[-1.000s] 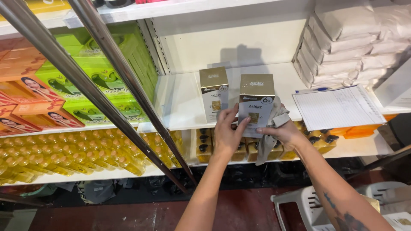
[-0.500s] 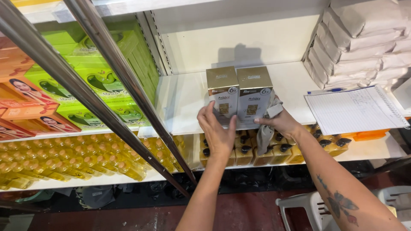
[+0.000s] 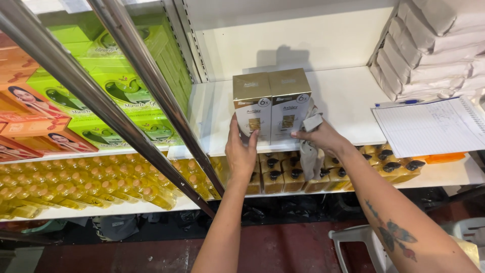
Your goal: Cleaning and arranging beauty product boxes on a store shelf.
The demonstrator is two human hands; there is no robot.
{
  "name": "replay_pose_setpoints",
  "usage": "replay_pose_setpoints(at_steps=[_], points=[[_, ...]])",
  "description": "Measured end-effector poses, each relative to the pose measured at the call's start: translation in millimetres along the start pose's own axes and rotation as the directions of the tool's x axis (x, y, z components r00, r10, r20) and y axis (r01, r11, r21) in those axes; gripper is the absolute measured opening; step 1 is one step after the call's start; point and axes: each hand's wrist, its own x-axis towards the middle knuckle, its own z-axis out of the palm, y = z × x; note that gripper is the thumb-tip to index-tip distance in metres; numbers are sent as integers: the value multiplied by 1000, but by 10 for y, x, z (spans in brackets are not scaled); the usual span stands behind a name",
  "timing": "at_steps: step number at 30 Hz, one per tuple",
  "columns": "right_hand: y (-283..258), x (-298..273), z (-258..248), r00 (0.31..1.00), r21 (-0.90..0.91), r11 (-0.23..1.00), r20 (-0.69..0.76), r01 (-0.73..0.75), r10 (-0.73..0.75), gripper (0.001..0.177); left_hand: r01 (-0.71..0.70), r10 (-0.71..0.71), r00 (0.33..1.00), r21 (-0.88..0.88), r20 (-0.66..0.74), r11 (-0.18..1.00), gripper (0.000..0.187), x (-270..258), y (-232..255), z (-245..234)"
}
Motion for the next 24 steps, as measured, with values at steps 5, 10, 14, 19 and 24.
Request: replay_pose_setpoints(at_steps=[5, 10, 14, 19, 24], points=[[93, 75, 130, 999, 22, 999, 0, 35, -35, 68, -4, 3, 1000, 55, 12, 998, 81, 40, -20, -124], [13, -263, 175, 995, -119, 992, -95, -41, 29, 71, -256, 265, 956, 80, -130, 963, 95, -184, -247, 133], [118, -636, 97, 972, -167, 986, -231, -8, -31, 80, -230, 246, 950, 101, -194, 968, 89, -693, -180, 355], [5, -1206, -60, 916, 66, 977, -365, 204, -167, 70, -293, 310, 946, 151, -98, 944, 71, -1254, -179, 902], [-312, -1847, -360, 880, 481, 863, -463, 156, 100, 52, -425, 449, 833, -147, 324, 893, 59, -1590, 88, 1364]])
